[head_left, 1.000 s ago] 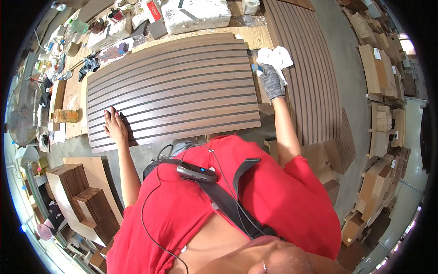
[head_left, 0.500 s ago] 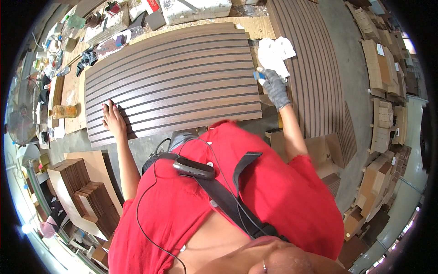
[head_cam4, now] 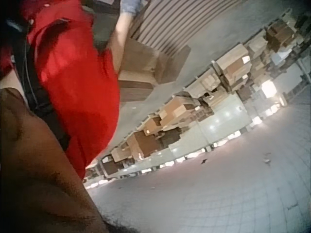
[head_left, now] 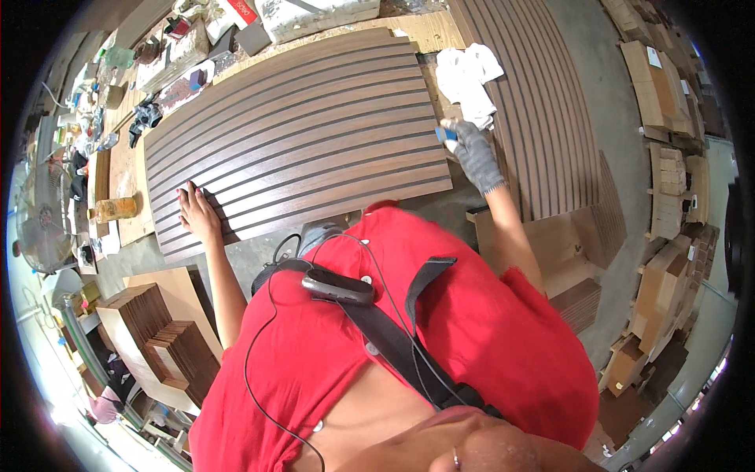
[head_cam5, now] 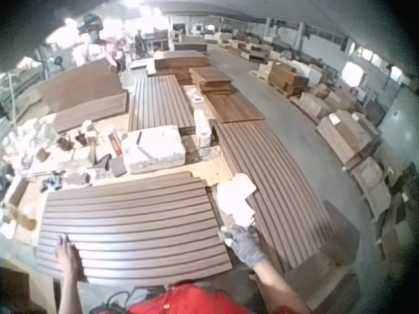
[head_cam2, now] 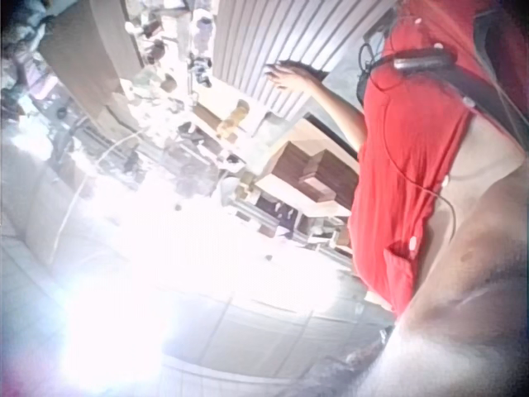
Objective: The person pours liquid from a bottle onto a slatted wood panel and wipes the surface with a cloth. Then, the person uses a small block to rub the grooves and edges of the panel before wiping it again with the cloth.
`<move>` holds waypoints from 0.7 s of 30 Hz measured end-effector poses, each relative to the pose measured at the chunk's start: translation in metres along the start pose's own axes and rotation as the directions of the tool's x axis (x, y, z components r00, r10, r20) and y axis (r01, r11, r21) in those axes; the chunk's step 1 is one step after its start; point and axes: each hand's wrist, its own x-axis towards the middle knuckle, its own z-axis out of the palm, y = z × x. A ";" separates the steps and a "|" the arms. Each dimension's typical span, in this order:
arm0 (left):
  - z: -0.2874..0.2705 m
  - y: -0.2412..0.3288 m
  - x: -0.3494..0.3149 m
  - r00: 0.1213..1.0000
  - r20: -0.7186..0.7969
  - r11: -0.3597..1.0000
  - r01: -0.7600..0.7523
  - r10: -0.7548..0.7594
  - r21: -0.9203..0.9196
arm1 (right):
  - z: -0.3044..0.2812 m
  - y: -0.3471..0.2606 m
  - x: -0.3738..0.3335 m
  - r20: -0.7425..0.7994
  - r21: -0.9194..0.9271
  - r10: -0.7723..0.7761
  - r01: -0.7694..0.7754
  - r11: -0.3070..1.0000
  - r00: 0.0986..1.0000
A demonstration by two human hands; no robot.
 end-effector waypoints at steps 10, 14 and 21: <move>0.003 0.004 0.004 1.000 0.013 1.000 -0.025 0.025 -0.007 | -0.002 0.023 0.005 -0.032 0.223 0.020 -0.012 0.975 0.999; 0.002 -0.003 0.003 1.000 0.010 1.000 -0.017 0.017 0.019 | -0.005 0.000 -0.013 0.023 0.129 0.045 -0.047 0.991 0.999; -0.001 0.004 0.003 1.000 0.024 1.000 -0.012 0.012 0.010 | -0.035 -0.011 -0.082 0.214 0.042 0.192 -0.205 0.978 0.958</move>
